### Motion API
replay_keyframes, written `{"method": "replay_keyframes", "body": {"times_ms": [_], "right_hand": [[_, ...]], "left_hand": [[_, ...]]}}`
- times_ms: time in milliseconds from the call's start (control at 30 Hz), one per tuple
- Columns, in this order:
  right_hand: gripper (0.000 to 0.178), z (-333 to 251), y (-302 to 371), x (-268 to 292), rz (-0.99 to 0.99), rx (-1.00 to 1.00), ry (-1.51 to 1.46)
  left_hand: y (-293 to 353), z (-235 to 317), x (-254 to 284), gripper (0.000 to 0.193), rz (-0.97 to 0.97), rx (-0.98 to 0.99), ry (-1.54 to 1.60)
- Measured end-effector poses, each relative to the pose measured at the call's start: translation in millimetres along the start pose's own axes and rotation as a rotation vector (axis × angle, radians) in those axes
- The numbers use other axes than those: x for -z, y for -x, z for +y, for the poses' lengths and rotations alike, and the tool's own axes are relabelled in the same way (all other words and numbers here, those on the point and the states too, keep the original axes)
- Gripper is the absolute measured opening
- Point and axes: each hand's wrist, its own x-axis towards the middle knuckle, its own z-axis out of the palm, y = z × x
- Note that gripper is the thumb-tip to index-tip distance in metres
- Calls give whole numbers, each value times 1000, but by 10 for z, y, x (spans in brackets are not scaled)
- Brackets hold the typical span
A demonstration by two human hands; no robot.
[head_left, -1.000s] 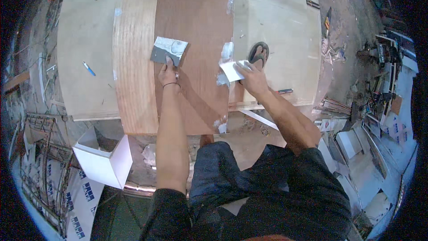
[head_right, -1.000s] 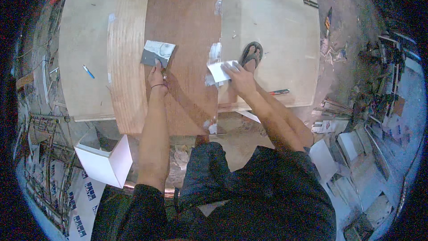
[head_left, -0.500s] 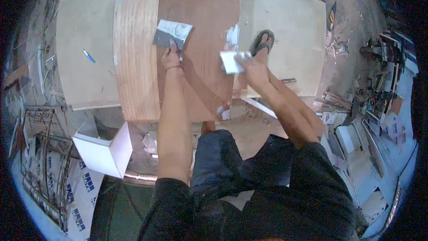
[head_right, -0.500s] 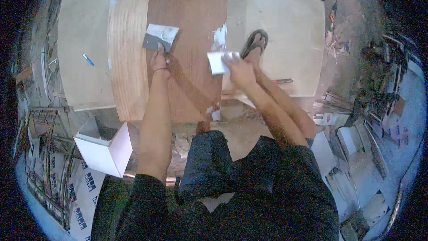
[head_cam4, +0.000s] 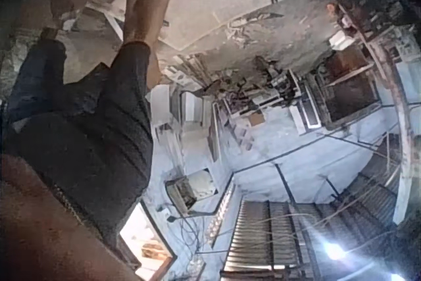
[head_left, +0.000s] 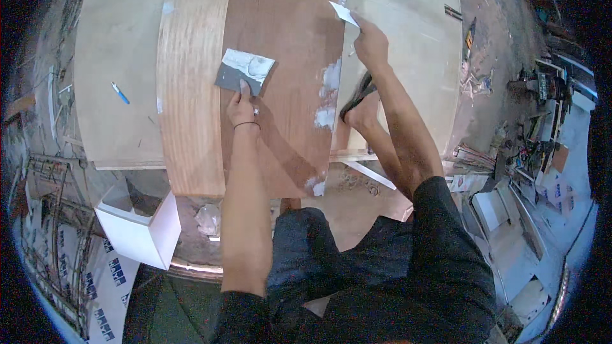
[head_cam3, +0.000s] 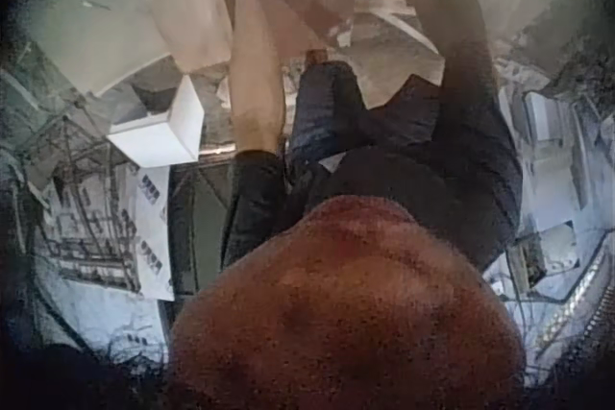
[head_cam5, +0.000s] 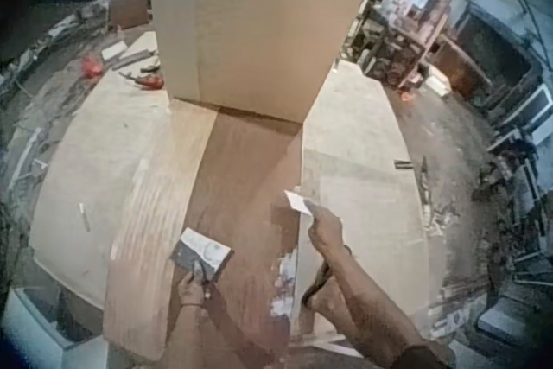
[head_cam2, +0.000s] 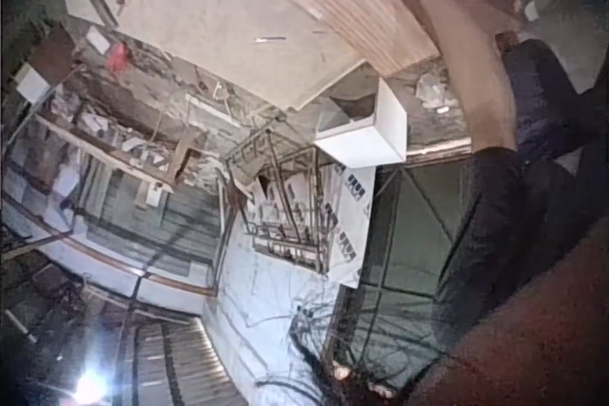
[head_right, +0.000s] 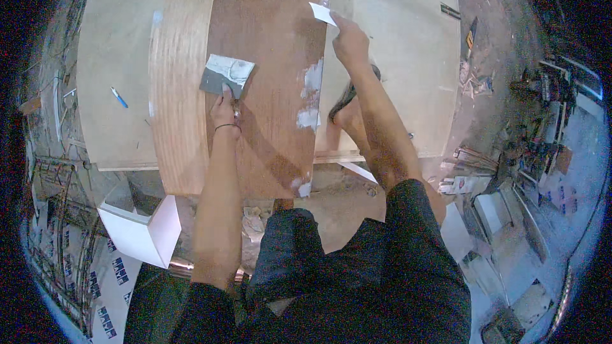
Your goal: The person applies white putty to the joints and edges of a wooden board using metal scrapers, spreading the material across the surface and into the seams.
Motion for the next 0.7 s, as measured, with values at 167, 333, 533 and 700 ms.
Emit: {"method": "replay_keyframes", "body": {"times_ms": [167,333,533,700], "right_hand": [[50,111,-299,-140,23,89,78],[57,138,35,-198,-59,202,238],[58,77,-118,-9,-234,123,189],[57,264,-551,-81,-139,131,206]], "left_hand": [[85,21,-95,34,23,8,71],[12,-28,-38,30,-11,-3,71],[23,-28,49,34,16,23,19],[74,-7,-137,33,17,19,-2]]}}
